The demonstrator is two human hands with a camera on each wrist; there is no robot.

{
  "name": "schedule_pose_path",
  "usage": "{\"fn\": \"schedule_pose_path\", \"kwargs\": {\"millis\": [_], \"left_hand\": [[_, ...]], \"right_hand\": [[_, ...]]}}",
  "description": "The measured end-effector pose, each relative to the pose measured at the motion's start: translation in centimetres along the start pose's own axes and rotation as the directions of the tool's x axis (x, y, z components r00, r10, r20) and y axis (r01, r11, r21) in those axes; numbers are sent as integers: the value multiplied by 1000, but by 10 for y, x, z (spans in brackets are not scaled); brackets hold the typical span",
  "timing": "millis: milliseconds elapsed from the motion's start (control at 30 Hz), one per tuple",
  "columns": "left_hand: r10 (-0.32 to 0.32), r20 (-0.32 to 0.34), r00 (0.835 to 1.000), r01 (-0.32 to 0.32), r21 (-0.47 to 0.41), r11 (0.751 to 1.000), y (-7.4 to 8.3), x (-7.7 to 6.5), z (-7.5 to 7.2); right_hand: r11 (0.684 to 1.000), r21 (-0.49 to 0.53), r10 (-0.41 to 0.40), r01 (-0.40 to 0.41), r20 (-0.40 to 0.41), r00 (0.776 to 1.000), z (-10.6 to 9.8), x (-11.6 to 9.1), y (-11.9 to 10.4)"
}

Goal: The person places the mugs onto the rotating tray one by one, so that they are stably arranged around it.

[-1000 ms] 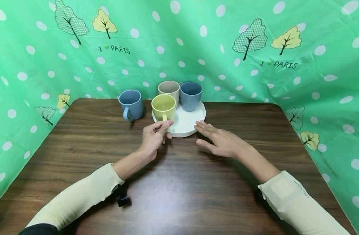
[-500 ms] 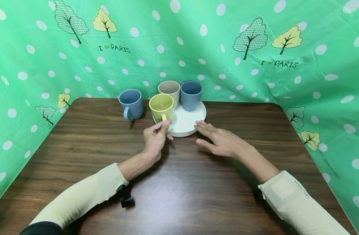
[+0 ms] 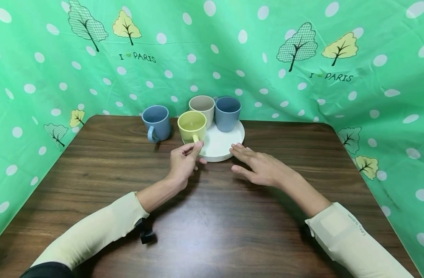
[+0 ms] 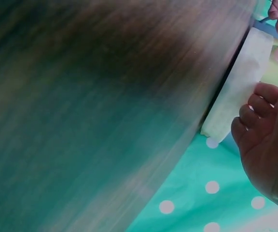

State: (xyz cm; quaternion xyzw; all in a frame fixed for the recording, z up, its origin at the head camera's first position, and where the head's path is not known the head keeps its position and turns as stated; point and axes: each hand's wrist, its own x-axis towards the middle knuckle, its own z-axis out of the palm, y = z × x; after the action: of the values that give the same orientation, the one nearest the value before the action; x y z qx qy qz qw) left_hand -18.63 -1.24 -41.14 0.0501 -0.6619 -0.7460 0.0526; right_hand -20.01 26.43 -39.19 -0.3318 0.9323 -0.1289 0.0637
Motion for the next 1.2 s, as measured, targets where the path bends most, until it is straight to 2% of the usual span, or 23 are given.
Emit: {"fn": "schedule_pose_path", "kwargs": {"millis": [167, 467, 633, 833, 1200], "left_hand": [[-38, 42, 998, 39, -20, 999, 2, 1, -4], [-67, 93, 993, 79, -135, 988, 0, 4, -18], [-54, 73, 996, 64, -136, 989, 1, 5, -27], [-50, 35, 998, 54, -131, 990, 2, 11, -43], [33, -40, 999, -38, -148, 988, 7, 25, -64]], "right_hand": [[1000, -11, 14, -13, 9, 1000, -2, 0, -2], [999, -27, 41, -41, 1, 999, -5, 0, -2], [998, -27, 51, -52, -37, 998, -10, 2, 3], [995, -42, 88, -89, -35, 996, -17, 11, 13], [990, -46, 130, -132, -50, 990, -20, 21, 30]]}}
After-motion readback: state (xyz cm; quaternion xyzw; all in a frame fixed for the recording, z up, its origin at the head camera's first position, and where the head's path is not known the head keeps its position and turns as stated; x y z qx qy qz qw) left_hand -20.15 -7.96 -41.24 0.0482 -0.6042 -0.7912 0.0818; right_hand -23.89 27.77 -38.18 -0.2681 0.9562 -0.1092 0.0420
